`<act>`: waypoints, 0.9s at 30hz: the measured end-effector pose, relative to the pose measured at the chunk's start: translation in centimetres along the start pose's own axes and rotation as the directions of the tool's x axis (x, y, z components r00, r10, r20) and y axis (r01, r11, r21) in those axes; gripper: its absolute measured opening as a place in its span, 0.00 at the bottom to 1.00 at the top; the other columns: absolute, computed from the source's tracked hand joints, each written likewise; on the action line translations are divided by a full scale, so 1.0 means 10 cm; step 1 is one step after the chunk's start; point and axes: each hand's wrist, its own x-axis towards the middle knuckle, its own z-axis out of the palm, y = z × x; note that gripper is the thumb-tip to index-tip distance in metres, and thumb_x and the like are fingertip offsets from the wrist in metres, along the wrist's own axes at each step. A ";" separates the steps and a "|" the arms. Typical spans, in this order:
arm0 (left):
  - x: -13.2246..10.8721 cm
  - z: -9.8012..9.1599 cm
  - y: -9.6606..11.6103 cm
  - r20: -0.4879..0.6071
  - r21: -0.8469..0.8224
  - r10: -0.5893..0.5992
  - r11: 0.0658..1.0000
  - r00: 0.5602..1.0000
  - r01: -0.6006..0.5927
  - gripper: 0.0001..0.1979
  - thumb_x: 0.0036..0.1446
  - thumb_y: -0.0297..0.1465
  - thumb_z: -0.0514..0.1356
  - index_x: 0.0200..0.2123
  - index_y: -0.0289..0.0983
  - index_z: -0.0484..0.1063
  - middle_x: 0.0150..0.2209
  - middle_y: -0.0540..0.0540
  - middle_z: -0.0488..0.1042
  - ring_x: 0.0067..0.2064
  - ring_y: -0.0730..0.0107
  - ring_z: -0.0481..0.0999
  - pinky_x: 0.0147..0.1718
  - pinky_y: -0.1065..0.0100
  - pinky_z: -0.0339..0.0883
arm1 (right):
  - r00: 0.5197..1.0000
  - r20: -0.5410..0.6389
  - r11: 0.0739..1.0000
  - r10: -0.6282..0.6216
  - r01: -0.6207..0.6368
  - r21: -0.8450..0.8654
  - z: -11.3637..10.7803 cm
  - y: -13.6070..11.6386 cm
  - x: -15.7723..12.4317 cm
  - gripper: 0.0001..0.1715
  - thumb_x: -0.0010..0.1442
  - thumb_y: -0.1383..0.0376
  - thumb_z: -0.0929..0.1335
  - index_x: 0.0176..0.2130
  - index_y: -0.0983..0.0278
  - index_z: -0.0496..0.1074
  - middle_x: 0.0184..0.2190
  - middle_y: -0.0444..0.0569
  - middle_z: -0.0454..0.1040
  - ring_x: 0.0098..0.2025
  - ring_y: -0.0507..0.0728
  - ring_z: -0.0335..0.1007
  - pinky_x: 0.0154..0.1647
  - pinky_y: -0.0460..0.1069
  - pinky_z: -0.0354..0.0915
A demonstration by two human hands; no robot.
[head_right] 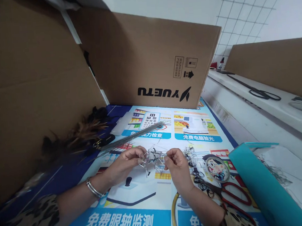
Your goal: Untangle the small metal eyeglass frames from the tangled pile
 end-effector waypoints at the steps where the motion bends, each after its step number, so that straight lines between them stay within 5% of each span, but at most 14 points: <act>1: 0.00 0.00 0.00 0.009 0.005 0.006 1.000 1.000 -0.006 0.02 0.49 0.23 0.60 0.28 0.35 0.69 0.35 0.48 0.65 0.37 0.70 0.66 0.39 0.68 0.58 | 1.000 0.004 1.000 -0.005 0.005 -0.014 0.00 0.00 0.00 0.06 0.55 0.66 0.66 0.35 0.60 0.64 0.24 0.39 0.64 0.23 0.49 0.62 0.27 0.46 0.59; 15: 0.02 -0.13 -0.01 0.098 0.144 0.088 0.984 0.991 -0.102 0.04 0.50 0.22 0.60 0.29 0.35 0.70 0.35 0.47 0.66 0.38 0.70 0.67 0.39 0.68 0.59 | 0.998 0.012 0.990 -0.067 0.068 -0.126 -0.04 -0.03 0.00 0.03 0.57 0.64 0.65 0.34 0.61 0.64 0.23 0.40 0.63 0.26 0.50 0.61 0.29 0.46 0.59; 27: 0.02 -0.18 -0.05 0.015 0.196 0.048 0.979 0.999 -0.050 0.03 0.49 0.22 0.59 0.28 0.35 0.68 0.33 0.48 0.66 0.36 0.72 0.67 0.37 0.70 0.59 | 0.998 0.049 0.994 -0.033 0.037 -0.099 -0.05 -0.03 0.00 0.04 0.57 0.65 0.64 0.36 0.61 0.64 0.24 0.40 0.63 0.25 0.49 0.61 0.29 0.46 0.59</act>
